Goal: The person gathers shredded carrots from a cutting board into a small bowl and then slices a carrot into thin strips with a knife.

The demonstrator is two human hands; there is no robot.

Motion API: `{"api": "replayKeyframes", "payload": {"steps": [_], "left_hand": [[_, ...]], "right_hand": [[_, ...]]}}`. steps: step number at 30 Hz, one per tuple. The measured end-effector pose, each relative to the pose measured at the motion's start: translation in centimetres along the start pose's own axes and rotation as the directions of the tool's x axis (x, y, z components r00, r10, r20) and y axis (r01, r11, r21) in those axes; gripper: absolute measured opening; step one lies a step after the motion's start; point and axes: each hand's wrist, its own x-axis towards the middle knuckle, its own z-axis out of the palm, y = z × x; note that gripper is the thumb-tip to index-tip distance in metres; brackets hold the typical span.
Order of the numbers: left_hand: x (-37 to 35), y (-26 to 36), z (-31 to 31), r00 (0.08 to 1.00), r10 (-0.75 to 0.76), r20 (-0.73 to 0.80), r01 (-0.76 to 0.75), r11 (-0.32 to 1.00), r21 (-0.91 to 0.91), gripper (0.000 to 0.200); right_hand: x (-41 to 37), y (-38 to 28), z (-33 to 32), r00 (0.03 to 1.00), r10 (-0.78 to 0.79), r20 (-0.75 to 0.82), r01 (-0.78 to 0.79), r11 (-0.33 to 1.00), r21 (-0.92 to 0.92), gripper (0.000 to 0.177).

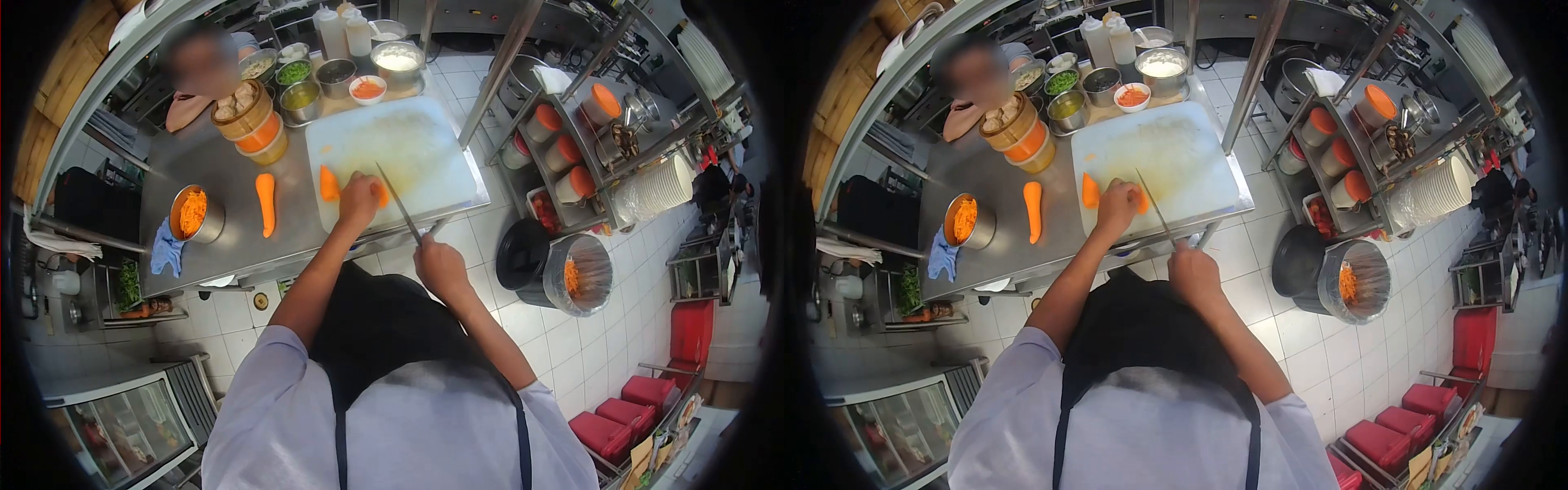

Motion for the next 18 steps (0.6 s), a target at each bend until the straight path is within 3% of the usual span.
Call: {"api": "replayKeyframes", "payload": {"steps": [7,18], "left_hand": [[0.0,0.0,-0.4,0.973,0.228,-0.029,-0.226,0.972,0.070,0.008],[0.4,-0.1,-1.0,0.970,0.242,0.016,-0.242,0.970,0.020,0.006]], "right_hand": [[4.0,-1.1,2.0,0.999,-0.053,0.001,0.052,0.991,-0.120,0.020],[6.0,-2.2,3.2,0.998,-0.036,0.058,0.047,0.978,-0.202,0.014]]}}
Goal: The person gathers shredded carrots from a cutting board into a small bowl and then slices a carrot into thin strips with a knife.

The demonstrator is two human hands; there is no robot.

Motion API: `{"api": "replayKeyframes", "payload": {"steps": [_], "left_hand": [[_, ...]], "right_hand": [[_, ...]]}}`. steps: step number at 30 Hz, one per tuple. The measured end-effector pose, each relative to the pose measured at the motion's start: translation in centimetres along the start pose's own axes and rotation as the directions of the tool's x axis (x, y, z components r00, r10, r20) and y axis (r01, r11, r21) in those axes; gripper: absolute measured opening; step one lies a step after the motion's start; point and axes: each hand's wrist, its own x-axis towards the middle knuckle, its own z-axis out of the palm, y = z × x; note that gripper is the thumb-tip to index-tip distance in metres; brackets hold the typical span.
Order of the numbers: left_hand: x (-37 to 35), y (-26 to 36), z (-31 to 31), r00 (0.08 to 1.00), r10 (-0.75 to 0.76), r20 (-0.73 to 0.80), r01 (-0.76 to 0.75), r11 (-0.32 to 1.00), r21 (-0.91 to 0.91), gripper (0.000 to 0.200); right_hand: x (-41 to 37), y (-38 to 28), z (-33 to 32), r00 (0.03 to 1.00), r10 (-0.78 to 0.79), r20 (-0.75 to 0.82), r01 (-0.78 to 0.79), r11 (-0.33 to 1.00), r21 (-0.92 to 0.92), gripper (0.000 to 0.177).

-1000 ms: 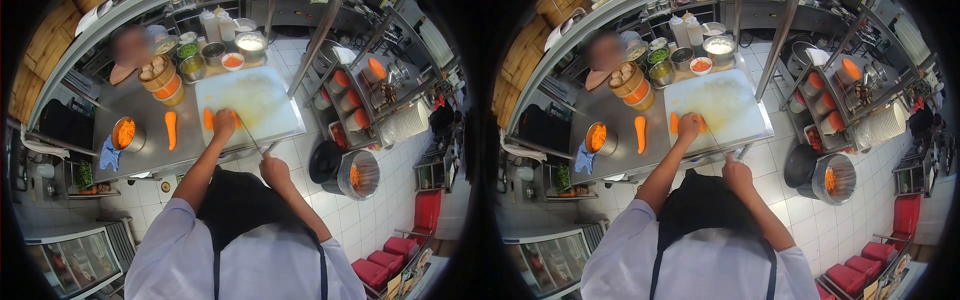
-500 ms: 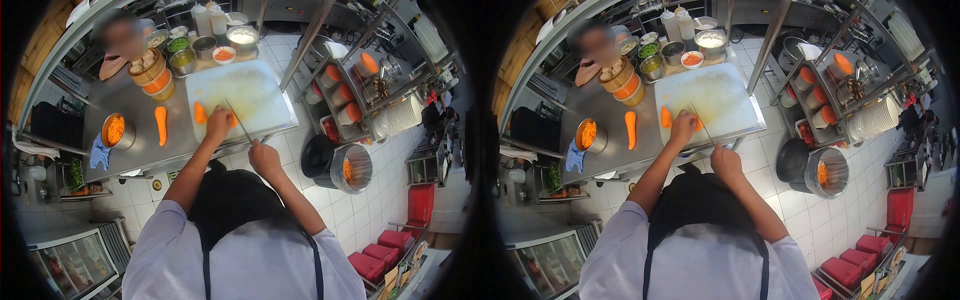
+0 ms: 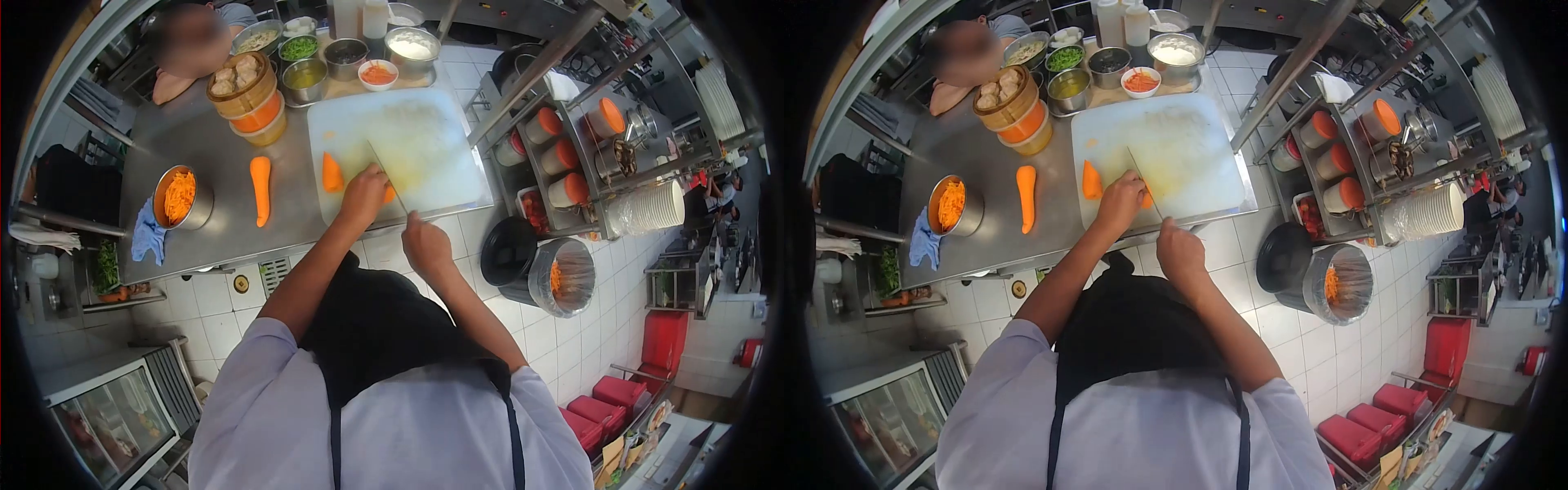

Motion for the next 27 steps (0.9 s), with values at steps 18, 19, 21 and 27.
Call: {"api": "replayKeyframes", "payload": {"steps": [18,19,21,27], "left_hand": [[0.5,-0.8,-1.8,0.988,0.047,0.145,-0.043,0.998,-0.036,0.009],[0.4,-0.9,-1.8,0.988,0.037,0.148,-0.032,0.999,-0.034,0.009],[0.5,-0.9,-1.8,0.990,0.035,0.138,-0.028,0.999,-0.046,0.008],[-0.1,-1.4,-1.5,0.988,0.067,0.137,-0.058,0.996,-0.072,0.008]], "right_hand": [[5.2,-0.9,-0.1,1.000,0.000,-0.005,0.000,1.000,0.028,0.013],[4.6,-1.0,-0.3,1.000,0.012,0.012,-0.013,1.000,0.027,0.013],[4.8,-1.0,0.3,1.000,0.011,0.006,-0.011,1.000,0.024,0.013],[5.8,-0.7,0.8,0.998,-0.039,-0.054,0.041,0.998,0.039,0.013]]}}
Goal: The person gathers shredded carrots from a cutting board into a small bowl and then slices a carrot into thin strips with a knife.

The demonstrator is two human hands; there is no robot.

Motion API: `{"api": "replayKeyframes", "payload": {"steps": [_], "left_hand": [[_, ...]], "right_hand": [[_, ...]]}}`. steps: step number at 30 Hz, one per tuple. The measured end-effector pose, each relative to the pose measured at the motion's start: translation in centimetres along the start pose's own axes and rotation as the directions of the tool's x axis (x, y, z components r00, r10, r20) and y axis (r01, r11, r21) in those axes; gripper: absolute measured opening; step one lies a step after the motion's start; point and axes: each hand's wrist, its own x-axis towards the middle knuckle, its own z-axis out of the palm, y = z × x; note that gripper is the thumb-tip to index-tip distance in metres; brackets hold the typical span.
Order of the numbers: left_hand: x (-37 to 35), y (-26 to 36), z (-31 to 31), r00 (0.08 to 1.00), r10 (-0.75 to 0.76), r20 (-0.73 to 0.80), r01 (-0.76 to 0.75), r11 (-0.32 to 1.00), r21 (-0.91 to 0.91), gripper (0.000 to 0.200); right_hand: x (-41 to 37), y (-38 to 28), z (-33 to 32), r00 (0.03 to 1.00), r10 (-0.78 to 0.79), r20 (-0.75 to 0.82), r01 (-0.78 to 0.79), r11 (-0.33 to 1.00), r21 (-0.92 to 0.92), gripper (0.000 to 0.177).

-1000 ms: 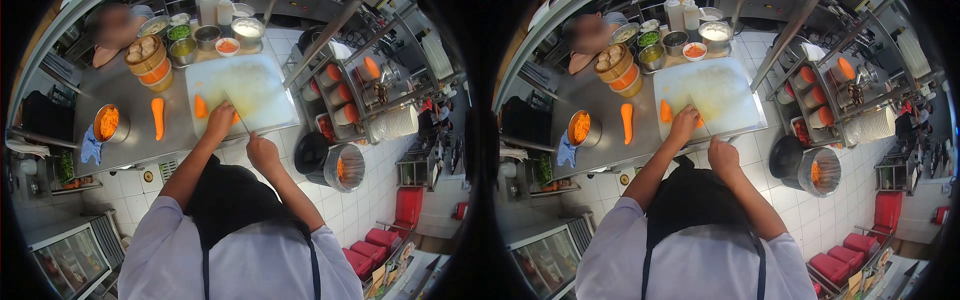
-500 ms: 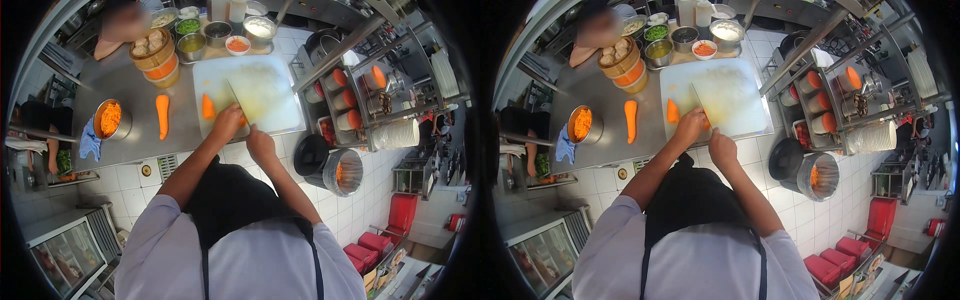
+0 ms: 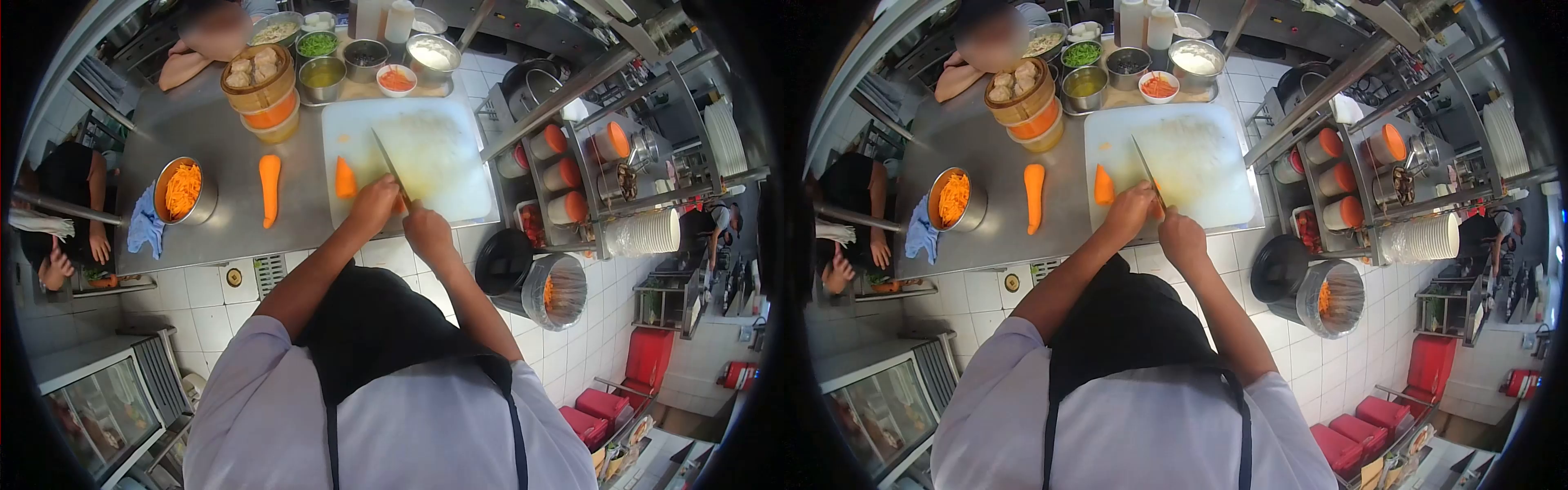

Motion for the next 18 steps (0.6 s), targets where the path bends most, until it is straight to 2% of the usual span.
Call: {"api": "replayKeyframes", "payload": {"steps": [4,7,10,13,16,18], "left_hand": [[-0.3,-0.7,0.4,0.999,0.006,0.032,-0.006,1.000,-0.011,0.009],[-0.5,-0.6,0.5,0.996,0.056,-0.076,-0.054,0.998,0.028,0.011],[-0.4,-0.1,0.0,1.000,0.012,-0.018,-0.012,1.000,-0.012,0.011],[-0.6,0.2,-0.6,0.998,-0.023,0.053,0.022,0.999,0.025,0.011],[-0.5,-0.2,0.1,0.997,0.031,-0.076,-0.030,0.999,0.015,0.010],[-0.9,-0.5,-0.1,0.998,0.047,-0.047,-0.048,0.999,-0.015,0.011]], "right_hand": [[-0.2,-0.4,0.7,1.000,0.025,-0.011,-0.025,1.000,0.015,0.013],[0.8,-0.5,0.8,0.999,0.031,0.013,-0.031,0.999,0.019,0.014],[0.7,-0.3,-0.1,0.999,0.035,0.038,-0.036,0.999,0.013,0.014],[-0.2,-0.8,0.2,0.995,0.073,0.064,-0.075,0.997,0.023,0.015],[1.5,-1.1,0.6,0.997,0.063,0.047,-0.066,0.996,0.064,0.018],[1.7,-0.8,-0.4,0.997,0.030,0.067,-0.035,0.996,0.076,0.019]]}}
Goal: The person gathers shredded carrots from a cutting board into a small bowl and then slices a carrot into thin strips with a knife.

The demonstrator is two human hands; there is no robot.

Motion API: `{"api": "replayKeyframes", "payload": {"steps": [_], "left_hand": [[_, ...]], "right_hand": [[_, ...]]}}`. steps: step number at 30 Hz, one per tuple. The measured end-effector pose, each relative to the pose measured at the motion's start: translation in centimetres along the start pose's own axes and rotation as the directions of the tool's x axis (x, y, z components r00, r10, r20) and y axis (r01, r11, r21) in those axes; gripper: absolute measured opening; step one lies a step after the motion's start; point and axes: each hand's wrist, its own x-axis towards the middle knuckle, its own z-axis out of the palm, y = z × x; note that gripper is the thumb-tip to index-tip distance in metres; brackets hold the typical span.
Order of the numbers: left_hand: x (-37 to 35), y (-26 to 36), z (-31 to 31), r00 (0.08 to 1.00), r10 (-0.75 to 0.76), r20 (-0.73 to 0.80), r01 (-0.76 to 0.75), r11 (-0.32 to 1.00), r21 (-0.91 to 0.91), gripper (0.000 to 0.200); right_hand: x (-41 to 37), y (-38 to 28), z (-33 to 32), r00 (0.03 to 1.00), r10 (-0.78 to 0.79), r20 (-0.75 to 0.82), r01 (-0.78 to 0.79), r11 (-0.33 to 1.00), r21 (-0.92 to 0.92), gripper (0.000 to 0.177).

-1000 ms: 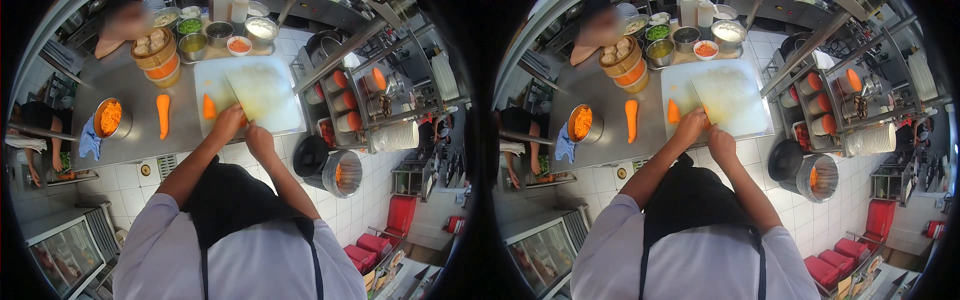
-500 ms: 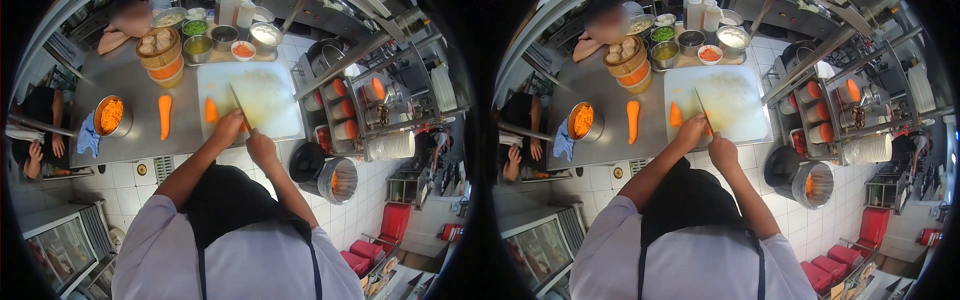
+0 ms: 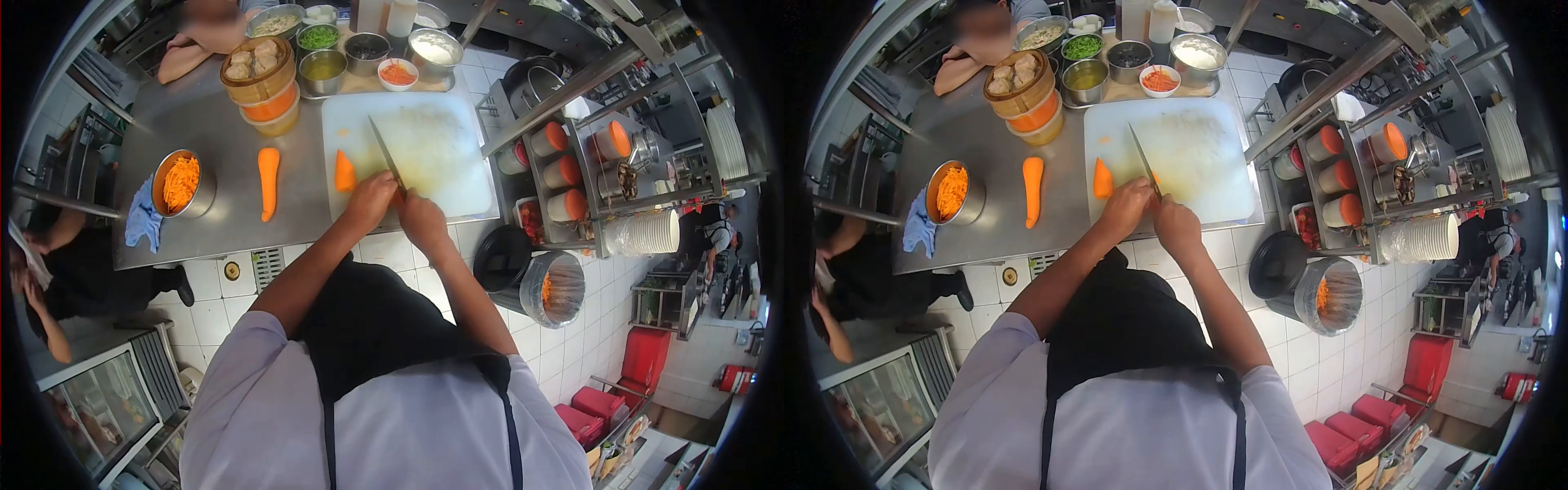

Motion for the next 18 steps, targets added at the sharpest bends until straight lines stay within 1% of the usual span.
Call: {"api": "replayKeyframes", "payload": {"steps": [1,3,4,6,7,9,12,13,15,16,18], "left_hand": [[0.2,-0.1,-0.2,1.000,0.011,0.010,-0.011,1.000,-0.016,0.011],[0.0,-0.1,-0.3,0.997,0.049,-0.053,-0.049,0.999,0.004,0.012],[-0.2,-0.1,-0.2,0.994,0.066,-0.084,-0.065,0.998,0.014,0.012],[-0.3,-0.4,-0.1,0.995,0.065,-0.077,-0.068,0.997,-0.035,0.014],[-0.6,-0.4,-0.1,0.996,0.065,-0.069,-0.069,0.996,-0.060,0.015],[-0.4,-0.7,-0.1,0.998,0.060,-0.033,-0.061,0.997,-0.039,0.016],[-0.5,-0.6,-0.8,0.997,0.081,0.001,-0.081,0.996,0.026,0.016],[-0.4,-0.5,-1.2,0.996,0.090,0.005,-0.090,0.994,0.054,0.015],[-0.3,-0.5,-1.2,0.993,0.115,-0.007,-0.114,0.993,0.025,0.015],[-0.3,-0.6,-1.2,0.992,0.125,-0.015,-0.125,0.992,0.010,0.015],[-0.4,-0.7,-1.2,0.995,0.102,0.002,-0.102,0.994,0.043,0.015]], "right_hand": [[-0.2,0.2,0.0,1.000,0.000,-0.011,-0.001,1.000,-0.014,0.018],[-1.4,0.4,0.1,1.000,-0.004,-0.026,0.003,0.999,-0.047,0.018],[-1.8,0.1,0.3,1.000,0.021,-0.022,-0.022,0.998,-0.051,0.018],[-2.3,-0.8,0.8,0.998,0.070,-0.012,-0.070,0.996,-0.056,0.018],[-2.0,-0.5,1.5,0.998,0.044,-0.034,-0.045,0.998,-0.035,0.018],[-0.5,0.0,2.4,0.996,-0.003,-0.090,0.003,1.000,0.009,0.019],[0.1,0.4,1.1,0.999,-0.018,-0.038,0.017,0.999,-0.028,0.018],[-0.3,0.2,0.6,0.999,-0.006,-0.034,0.005,1.000,-0.031,0.018],[-1.6,-0.4,0.0,1.000,0.014,-0.016,-0.014,0.999,-0.040,0.017],[-1.4,-0.3,0.6,0.999,0.024,-0.029,-0.025,0.999,-0.037,0.017],[-1.3,-0.5,2.3,0.998,0.048,-0.051,-0.049,0.998,-0.026,0.019]]}}
